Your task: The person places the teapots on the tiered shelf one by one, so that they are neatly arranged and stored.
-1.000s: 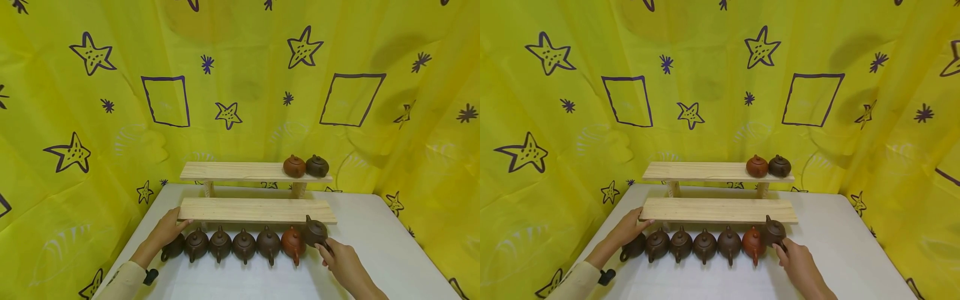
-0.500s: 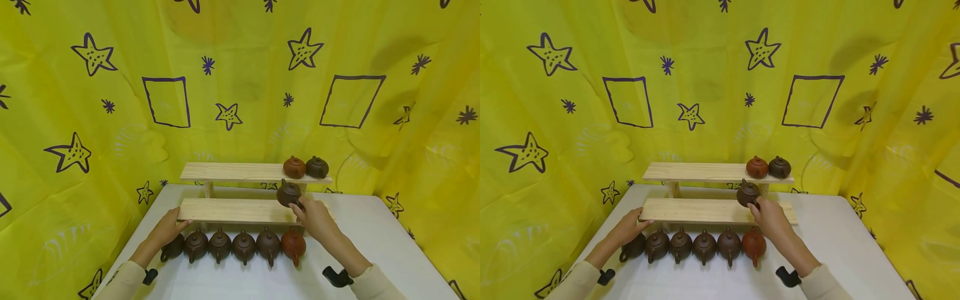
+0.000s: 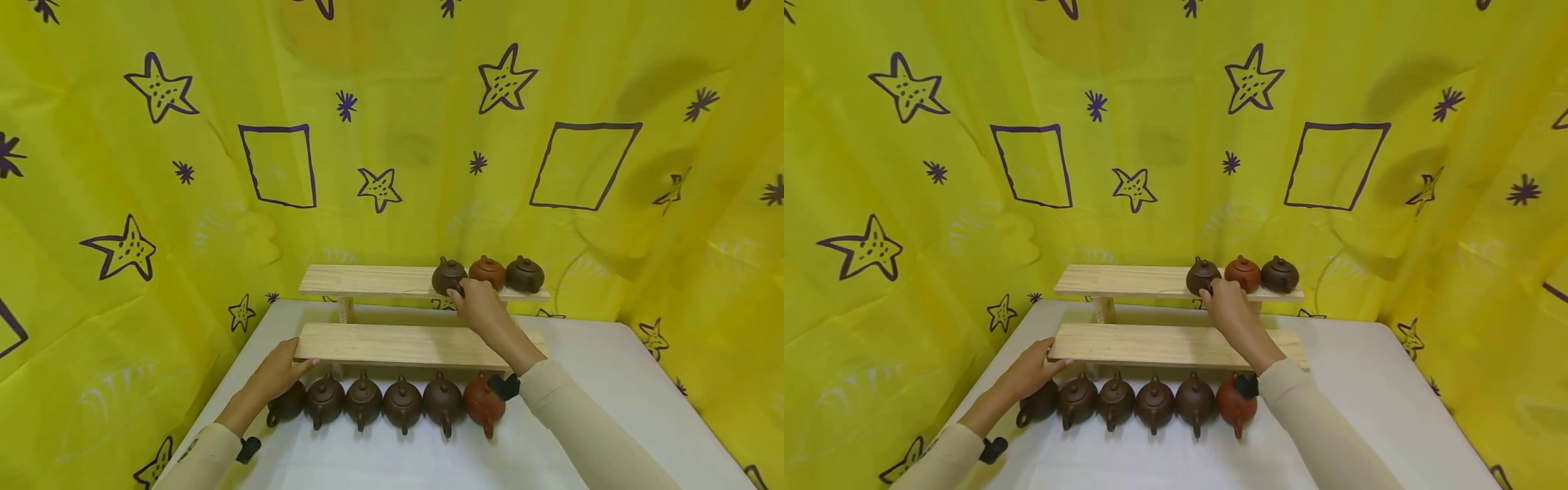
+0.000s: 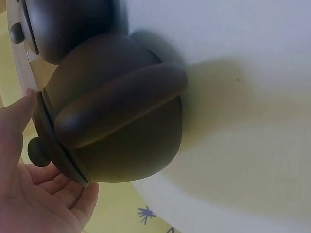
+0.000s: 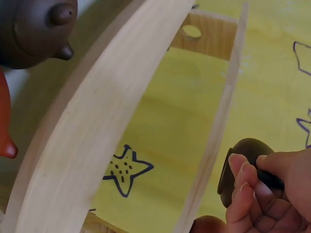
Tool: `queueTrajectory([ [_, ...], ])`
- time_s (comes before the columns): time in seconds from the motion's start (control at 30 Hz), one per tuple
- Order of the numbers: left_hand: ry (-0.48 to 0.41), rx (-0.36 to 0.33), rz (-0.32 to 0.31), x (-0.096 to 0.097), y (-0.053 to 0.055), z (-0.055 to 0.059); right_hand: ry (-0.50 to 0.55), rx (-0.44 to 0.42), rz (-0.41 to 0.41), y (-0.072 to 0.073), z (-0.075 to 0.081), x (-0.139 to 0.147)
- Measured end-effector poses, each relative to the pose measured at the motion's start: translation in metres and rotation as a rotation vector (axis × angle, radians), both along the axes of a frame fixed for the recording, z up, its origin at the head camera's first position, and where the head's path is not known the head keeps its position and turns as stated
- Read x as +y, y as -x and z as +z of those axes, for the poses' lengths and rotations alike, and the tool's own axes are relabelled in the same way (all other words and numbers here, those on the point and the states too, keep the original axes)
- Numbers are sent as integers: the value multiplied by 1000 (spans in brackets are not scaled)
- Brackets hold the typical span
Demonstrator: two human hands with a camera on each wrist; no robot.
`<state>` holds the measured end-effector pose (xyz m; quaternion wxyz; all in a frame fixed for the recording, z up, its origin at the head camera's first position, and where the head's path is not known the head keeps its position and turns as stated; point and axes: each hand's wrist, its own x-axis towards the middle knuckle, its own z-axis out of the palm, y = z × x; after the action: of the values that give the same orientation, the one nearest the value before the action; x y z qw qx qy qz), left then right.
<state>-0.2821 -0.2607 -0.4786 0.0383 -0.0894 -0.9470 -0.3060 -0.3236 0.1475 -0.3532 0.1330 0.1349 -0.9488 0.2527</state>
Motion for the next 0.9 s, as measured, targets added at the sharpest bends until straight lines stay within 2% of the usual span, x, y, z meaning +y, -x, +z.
queueTrajectory([
  [0.13,-8,-3,3,0,2,0,-6,-25,-28,12,0,-2],
  [0.33,-4,-8,9,-2,3,-2,-3,-65,-59,22,-1,-2],
  [0.6,5,1,9,-1,1,-2,-18,-96,-65,28,1,-3],
  [0.9,2,0,8,-2,1,-2,-21,-85,-82,31,2,-4],
])
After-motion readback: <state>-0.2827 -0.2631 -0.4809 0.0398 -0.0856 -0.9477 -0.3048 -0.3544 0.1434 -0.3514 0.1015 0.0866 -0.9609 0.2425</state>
